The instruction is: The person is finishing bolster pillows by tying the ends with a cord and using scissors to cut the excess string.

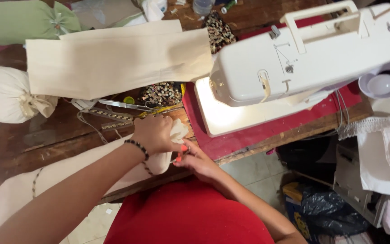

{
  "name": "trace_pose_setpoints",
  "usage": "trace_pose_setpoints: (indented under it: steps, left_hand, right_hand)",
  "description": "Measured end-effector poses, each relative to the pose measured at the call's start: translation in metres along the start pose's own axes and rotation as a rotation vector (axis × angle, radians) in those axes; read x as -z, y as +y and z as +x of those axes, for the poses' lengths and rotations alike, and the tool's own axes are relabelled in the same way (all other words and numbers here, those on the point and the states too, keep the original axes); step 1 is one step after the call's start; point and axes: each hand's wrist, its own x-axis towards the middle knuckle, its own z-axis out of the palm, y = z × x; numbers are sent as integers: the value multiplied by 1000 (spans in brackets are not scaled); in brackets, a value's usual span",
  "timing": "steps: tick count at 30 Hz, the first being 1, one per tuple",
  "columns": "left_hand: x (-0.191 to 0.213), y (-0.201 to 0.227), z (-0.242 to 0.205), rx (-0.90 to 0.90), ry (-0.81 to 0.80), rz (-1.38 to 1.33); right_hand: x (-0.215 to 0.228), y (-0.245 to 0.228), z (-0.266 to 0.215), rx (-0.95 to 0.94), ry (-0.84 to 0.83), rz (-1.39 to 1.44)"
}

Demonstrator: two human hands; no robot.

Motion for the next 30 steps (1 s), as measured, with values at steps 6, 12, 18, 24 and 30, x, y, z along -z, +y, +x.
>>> trace_pose_setpoints:
  steps: [6, 12, 18, 24, 30]
  left_hand:
    - [-12, -40, 42, -228, -291, -496]
    - [-26, -57, 64, -477, -588, -487]
    - [-75, -91, 108, -305, -826, -199]
    - [-19, -57, 74, -644, -634, -520]
    - [-65, -75, 102, -356, -841, -481]
  right_hand:
    - [18, 40, 24, 20, 79, 265]
    - [39, 81, 38, 61, 82, 319]
    - [29, 26, 17, 107, 10, 232]
    - [39, 33, 24, 116, -10, 236]
    - [44, 27, 24, 123, 17, 210]
